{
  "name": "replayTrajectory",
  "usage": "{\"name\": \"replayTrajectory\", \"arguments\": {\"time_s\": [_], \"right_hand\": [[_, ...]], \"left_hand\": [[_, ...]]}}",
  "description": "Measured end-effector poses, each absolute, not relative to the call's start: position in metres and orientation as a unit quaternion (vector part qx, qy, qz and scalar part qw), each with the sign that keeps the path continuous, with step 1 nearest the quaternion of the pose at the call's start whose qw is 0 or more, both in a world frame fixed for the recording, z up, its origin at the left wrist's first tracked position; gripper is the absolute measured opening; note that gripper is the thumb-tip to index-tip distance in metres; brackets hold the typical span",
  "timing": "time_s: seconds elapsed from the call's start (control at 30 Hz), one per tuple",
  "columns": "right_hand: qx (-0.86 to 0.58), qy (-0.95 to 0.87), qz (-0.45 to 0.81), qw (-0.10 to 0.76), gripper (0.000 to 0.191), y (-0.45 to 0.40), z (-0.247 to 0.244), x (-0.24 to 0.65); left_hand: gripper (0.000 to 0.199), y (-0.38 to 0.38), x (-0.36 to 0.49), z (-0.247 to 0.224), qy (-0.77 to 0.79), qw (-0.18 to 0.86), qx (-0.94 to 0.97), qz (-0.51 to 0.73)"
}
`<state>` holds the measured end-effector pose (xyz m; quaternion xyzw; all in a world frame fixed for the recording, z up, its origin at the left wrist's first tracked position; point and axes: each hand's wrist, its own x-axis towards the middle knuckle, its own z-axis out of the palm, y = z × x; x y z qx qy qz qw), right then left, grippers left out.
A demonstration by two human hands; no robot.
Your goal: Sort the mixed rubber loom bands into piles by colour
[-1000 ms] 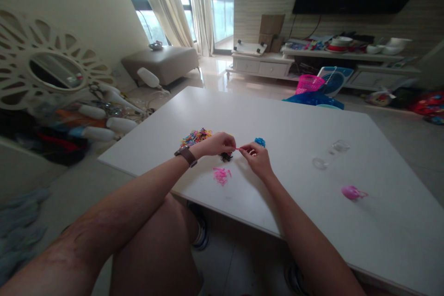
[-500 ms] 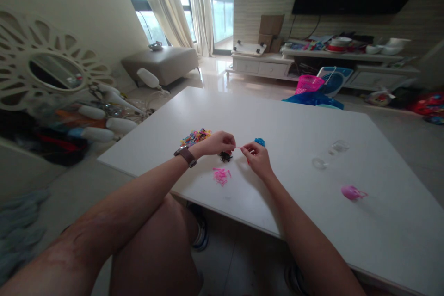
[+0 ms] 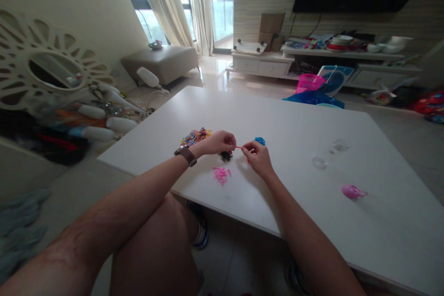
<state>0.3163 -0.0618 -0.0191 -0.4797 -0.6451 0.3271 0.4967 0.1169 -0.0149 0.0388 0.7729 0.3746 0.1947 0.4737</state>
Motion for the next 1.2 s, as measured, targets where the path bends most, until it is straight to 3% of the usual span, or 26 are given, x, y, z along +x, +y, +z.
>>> {"name": "replayTrajectory", "arguments": {"time_s": [0.33, 0.5, 0.7, 0.97, 1.2], "right_hand": [[-0.507, -0.648, 0.237, 0.516, 0.012, -0.059, -0.009, 0.33], [-0.46, -0.708, 0.263, 0.467, 0.014, -0.06, -0.009, 0.33], [-0.527, -0.63, 0.221, 0.525, 0.015, -0.05, -0.007, 0.362], [-0.539, -0.743, 0.209, 0.338, 0.008, -0.044, -0.018, 0.378], [-0.588, -0.765, 0.148, 0.216, 0.011, -0.051, -0.01, 0.378]], "left_hand": [[0.008, -0.008, 0.116, 0.044, 0.393, 0.475, 0.752, 0.234], [0.009, -0.016, 0.128, 0.036, 0.364, 0.451, 0.79, 0.199], [0.016, -0.006, 0.103, 0.036, 0.441, 0.411, 0.759, 0.247], [0.022, 0.008, 0.05, 0.036, 0.554, 0.328, 0.693, 0.324], [0.024, 0.013, 0.01, 0.026, 0.631, 0.326, 0.619, 0.335]]}}
